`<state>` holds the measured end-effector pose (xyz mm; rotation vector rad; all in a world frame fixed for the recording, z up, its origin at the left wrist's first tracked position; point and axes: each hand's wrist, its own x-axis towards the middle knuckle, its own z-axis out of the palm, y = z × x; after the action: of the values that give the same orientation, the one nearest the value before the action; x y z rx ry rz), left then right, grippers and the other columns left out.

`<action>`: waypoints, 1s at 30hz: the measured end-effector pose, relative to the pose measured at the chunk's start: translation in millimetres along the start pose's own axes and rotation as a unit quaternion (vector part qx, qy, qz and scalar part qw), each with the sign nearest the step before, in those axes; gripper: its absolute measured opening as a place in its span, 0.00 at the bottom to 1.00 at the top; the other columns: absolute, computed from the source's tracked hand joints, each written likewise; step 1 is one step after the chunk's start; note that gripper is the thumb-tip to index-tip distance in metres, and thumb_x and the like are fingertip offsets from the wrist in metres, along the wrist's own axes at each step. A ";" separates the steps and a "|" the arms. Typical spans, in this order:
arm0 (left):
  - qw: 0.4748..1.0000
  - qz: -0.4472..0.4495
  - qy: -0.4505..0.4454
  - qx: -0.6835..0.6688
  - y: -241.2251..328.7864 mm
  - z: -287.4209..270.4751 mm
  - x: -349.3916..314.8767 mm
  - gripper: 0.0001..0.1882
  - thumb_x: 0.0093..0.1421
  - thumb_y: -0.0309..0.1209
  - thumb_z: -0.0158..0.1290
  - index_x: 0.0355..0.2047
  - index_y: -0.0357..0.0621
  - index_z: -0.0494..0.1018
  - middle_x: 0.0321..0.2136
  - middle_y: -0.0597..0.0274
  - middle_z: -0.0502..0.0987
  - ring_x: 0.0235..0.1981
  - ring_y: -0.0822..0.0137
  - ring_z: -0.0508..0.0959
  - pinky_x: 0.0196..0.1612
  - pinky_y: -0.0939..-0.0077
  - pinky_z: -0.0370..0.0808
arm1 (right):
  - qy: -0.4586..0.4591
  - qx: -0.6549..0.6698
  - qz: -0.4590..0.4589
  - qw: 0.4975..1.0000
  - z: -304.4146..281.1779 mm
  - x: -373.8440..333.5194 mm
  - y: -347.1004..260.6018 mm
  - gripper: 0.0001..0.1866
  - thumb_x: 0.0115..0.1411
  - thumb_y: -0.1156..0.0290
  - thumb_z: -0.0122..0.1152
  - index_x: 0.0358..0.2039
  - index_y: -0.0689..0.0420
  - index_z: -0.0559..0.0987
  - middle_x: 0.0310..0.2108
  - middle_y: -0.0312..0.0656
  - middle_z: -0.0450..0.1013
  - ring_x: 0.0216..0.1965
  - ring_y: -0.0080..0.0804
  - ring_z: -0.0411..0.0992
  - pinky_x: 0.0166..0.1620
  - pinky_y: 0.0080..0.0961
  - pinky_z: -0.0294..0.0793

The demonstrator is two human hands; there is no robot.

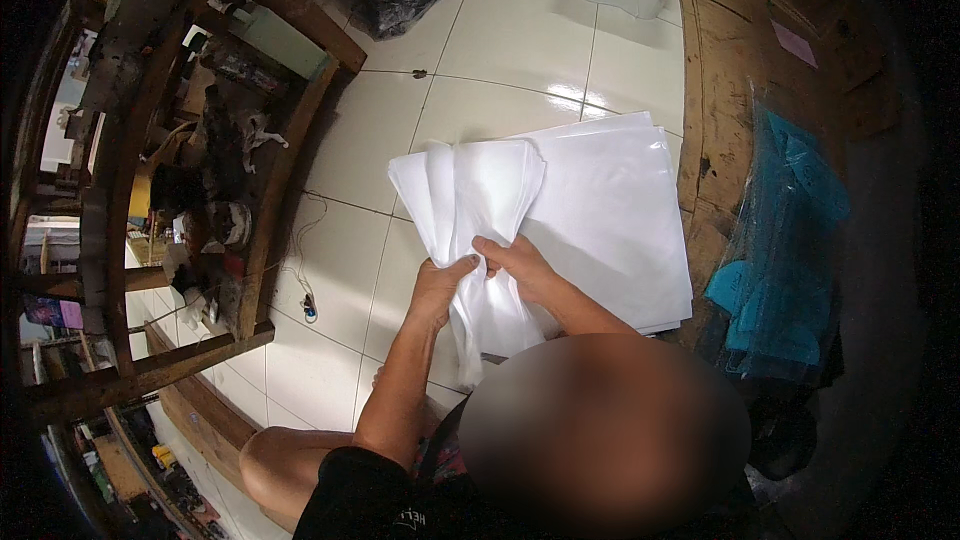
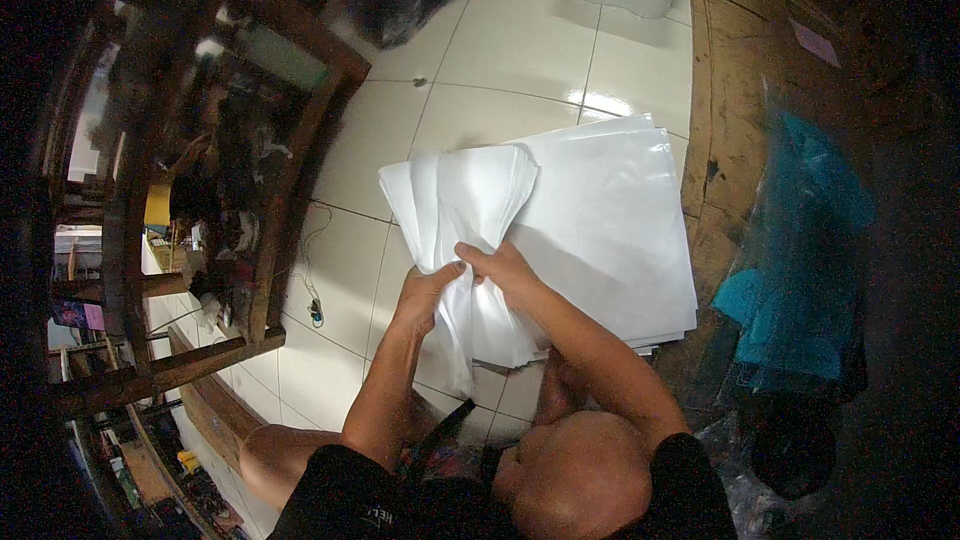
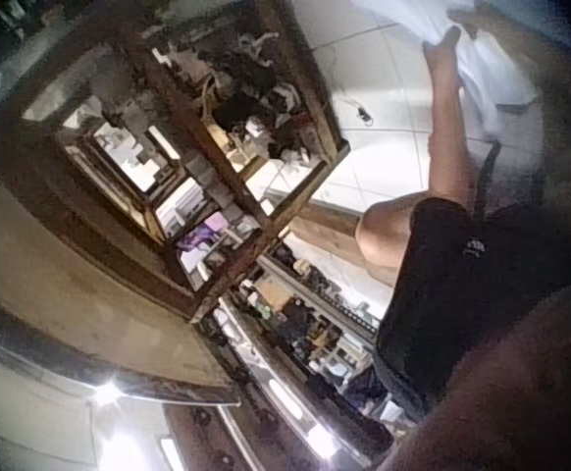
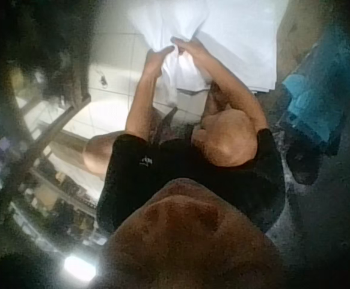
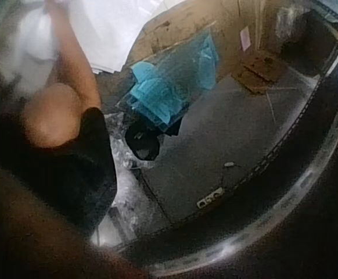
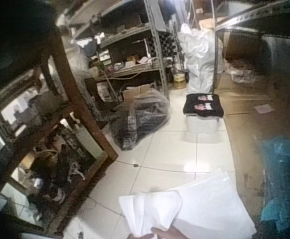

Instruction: The person sits on the floor and unfolds a stack of white plastic bags. They smooth each bag flat on the floor, fold it in half, and then fold it again. The person stacks the folded bags and repeats the process with additional bags from the pile.

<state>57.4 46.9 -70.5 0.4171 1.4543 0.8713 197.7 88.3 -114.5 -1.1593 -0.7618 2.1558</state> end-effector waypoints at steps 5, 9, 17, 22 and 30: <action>0.999 -0.012 -0.010 -0.044 -3.4 -5.2 4.4 0.20 0.52 0.30 0.54 0.43 0.30 0.69 0.37 0.53 0.76 0.35 0.63 0.76 0.41 0.70 0.73 | 0.027 0.085 0.020 0.996 -3.0 -3.3 0.5 0.21 0.55 0.61 0.62 0.42 0.64 0.73 0.31 0.39 0.72 0.31 0.26 0.69 0.32 0.24 0.70; 1.000 0.022 -0.014 0.004 4.3 1.1 0.8 0.20 0.52 0.29 0.52 0.44 0.30 0.68 0.39 0.53 0.75 0.38 0.64 0.76 0.42 0.71 0.72 | 0.014 0.000 0.004 1.000 -13.6 0.5 7.0 0.17 0.57 0.65 0.59 0.42 0.63 0.72 0.34 0.39 0.72 0.35 0.26 0.70 0.37 0.24 0.70; 0.998 0.037 0.013 0.048 -9.9 1.6 5.5 0.18 0.53 0.29 0.53 0.42 0.30 0.70 0.35 0.57 0.76 0.35 0.67 0.76 0.43 0.74 0.71 | 0.018 -0.043 0.000 0.999 -12.0 2.3 5.4 0.15 0.58 0.66 0.54 0.40 0.65 0.73 0.32 0.44 0.73 0.32 0.29 0.72 0.37 0.26 0.71; 0.999 0.028 -0.010 0.023 -3.3 4.7 1.6 0.15 0.54 0.28 0.51 0.39 0.31 0.71 0.33 0.56 0.76 0.33 0.68 0.76 0.42 0.75 0.71 | 0.039 0.118 0.062 0.990 -8.7 -2.0 4.5 0.16 0.59 0.60 0.54 0.33 0.62 0.73 0.26 0.42 0.72 0.25 0.29 0.70 0.33 0.25 0.70; 1.000 0.003 0.003 -0.013 2.3 -0.4 -2.5 0.15 0.52 0.28 0.55 0.38 0.31 0.72 0.32 0.55 0.77 0.33 0.67 0.77 0.38 0.74 0.73 | -0.044 0.027 0.012 0.999 -9.5 -0.3 3.0 0.16 0.57 0.60 0.59 0.37 0.60 0.73 0.25 0.35 0.67 0.25 0.24 0.63 0.30 0.20 0.65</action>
<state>56.7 46.5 -67.2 0.4011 1.4461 0.8964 205.4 88.0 -120.8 -1.0576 -0.7261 2.2447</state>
